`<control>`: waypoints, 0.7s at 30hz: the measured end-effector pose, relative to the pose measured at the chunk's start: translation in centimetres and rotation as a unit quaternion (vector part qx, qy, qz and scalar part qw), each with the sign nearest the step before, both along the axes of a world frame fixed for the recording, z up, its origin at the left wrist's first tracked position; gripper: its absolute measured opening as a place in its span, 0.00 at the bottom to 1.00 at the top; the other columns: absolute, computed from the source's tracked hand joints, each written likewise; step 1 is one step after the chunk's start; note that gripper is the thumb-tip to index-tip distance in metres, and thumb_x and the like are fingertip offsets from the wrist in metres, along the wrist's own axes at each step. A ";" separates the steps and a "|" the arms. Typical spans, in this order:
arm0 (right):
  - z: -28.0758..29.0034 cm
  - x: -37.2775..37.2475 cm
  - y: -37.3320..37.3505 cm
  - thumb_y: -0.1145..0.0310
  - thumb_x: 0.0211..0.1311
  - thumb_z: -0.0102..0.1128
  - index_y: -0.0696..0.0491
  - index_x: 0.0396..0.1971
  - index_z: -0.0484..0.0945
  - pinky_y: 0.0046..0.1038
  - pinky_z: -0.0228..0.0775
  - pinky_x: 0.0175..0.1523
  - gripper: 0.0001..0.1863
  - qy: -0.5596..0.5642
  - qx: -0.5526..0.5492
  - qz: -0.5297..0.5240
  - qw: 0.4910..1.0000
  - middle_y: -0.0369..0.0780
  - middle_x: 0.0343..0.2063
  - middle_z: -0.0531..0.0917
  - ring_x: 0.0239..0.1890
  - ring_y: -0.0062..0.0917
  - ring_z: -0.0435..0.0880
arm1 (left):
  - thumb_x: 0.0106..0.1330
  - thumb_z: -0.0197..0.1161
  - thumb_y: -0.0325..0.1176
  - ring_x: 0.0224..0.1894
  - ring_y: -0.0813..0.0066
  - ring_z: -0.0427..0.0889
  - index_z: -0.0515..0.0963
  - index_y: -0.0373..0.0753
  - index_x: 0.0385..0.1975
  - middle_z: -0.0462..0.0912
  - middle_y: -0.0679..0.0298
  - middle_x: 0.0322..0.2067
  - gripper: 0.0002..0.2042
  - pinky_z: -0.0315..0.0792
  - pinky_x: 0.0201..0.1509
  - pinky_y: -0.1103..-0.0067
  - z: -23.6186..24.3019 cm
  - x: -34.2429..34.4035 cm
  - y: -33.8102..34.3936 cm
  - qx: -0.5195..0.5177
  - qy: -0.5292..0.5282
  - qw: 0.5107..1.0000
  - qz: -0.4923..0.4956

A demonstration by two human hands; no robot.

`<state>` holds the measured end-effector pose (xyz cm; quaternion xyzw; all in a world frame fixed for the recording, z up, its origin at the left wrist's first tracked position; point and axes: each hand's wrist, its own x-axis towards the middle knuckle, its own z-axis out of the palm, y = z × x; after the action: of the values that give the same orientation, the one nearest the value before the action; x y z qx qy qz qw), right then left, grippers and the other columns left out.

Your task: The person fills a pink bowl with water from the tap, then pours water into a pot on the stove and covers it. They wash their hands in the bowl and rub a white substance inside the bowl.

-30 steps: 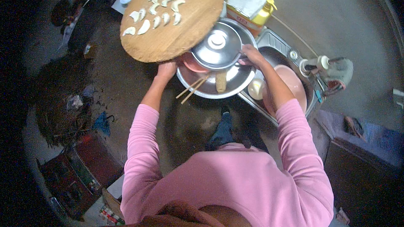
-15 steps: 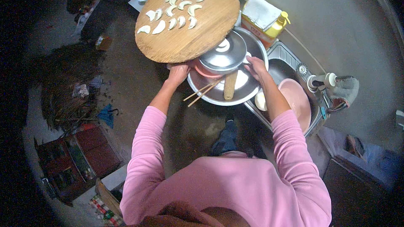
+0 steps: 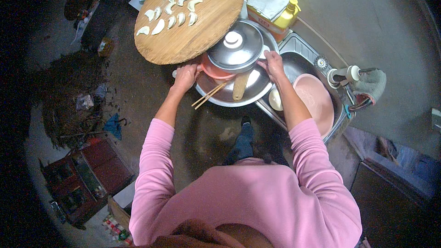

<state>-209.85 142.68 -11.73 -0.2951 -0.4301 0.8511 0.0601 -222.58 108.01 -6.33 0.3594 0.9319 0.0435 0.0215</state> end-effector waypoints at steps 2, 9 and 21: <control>-0.2 0.6 0.9 0.63 0.70 0.56 0.55 0.39 0.73 0.33 0.80 0.47 0.10 -0.005 0.017 -0.014 1.000 0.39 0.36 0.77 0.39 0.26 0.80 | 0.63 0.61 0.38 0.36 0.48 0.83 0.79 0.37 0.35 0.84 0.49 0.31 0.10 0.74 0.39 0.55 -0.2 0.0 -0.2 0.005 0.010 1.000 -0.001; 2.3 4.4 3.5 0.63 0.70 0.56 0.60 0.44 0.73 0.34 0.82 0.47 0.14 0.003 0.058 -0.053 0.997 0.42 0.39 0.79 0.41 0.29 0.82 | 0.63 0.61 0.38 0.37 0.51 0.83 0.78 0.36 0.34 0.82 0.50 0.31 0.10 0.73 0.39 0.57 1.9 1.3 -0.8 -0.012 0.040 0.997 0.073; 3.8 8.8 4.8 0.65 0.71 0.55 0.56 0.37 0.75 0.33 0.81 0.49 0.09 -0.023 0.058 -0.077 0.995 0.40 0.38 0.82 0.40 0.32 0.84 | 0.60 0.65 0.35 0.36 0.46 0.84 0.75 0.34 0.34 0.81 0.47 0.35 0.11 0.79 0.37 0.57 8.3 7.3 -2.9 -0.004 -0.018 0.990 0.143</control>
<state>-201.10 147.53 -7.88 -0.3429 -0.4563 0.8103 0.1328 -215.28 105.14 1.97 0.2214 0.9734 0.0484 0.0332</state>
